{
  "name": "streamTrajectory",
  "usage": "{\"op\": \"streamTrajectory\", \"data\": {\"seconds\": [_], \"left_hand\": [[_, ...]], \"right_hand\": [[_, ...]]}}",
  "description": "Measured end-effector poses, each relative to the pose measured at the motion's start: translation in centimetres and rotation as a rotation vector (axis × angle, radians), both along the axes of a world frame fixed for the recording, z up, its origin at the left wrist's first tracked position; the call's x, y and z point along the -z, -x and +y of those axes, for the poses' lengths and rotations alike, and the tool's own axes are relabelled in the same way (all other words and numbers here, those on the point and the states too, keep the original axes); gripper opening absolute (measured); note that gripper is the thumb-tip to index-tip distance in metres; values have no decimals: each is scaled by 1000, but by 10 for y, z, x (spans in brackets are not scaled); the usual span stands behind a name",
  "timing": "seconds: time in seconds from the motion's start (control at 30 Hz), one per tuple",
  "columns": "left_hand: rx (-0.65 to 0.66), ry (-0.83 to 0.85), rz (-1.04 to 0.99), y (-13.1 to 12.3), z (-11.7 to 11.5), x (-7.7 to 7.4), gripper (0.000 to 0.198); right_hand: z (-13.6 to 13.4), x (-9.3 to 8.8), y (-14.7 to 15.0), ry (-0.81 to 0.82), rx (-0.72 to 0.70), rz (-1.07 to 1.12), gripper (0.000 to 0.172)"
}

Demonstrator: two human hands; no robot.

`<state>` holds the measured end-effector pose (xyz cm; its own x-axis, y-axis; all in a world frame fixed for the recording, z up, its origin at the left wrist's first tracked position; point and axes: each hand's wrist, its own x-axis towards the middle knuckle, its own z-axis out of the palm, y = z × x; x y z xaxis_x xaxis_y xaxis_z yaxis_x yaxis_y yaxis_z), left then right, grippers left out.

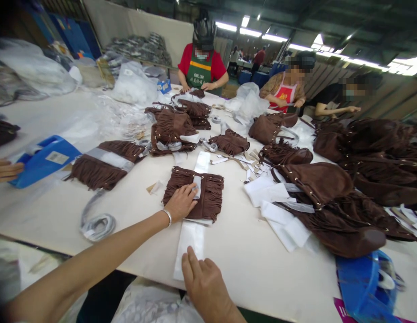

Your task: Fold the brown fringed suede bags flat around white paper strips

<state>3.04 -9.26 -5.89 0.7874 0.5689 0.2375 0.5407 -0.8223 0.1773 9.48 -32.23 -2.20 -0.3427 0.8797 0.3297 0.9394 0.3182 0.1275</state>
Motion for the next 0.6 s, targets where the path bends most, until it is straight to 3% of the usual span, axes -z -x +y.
{"op": "streamTrajectory", "data": {"seconds": [0.23, 0.6], "left_hand": [[4, -21, -10, -1, 1, 3, 42], [-4, -15, -18, -2, 1, 4, 40]], "right_hand": [[-4, 31, 12, -88, -14, -19, 28], [0, 42, 22, -216, -103, -150, 17]]}}
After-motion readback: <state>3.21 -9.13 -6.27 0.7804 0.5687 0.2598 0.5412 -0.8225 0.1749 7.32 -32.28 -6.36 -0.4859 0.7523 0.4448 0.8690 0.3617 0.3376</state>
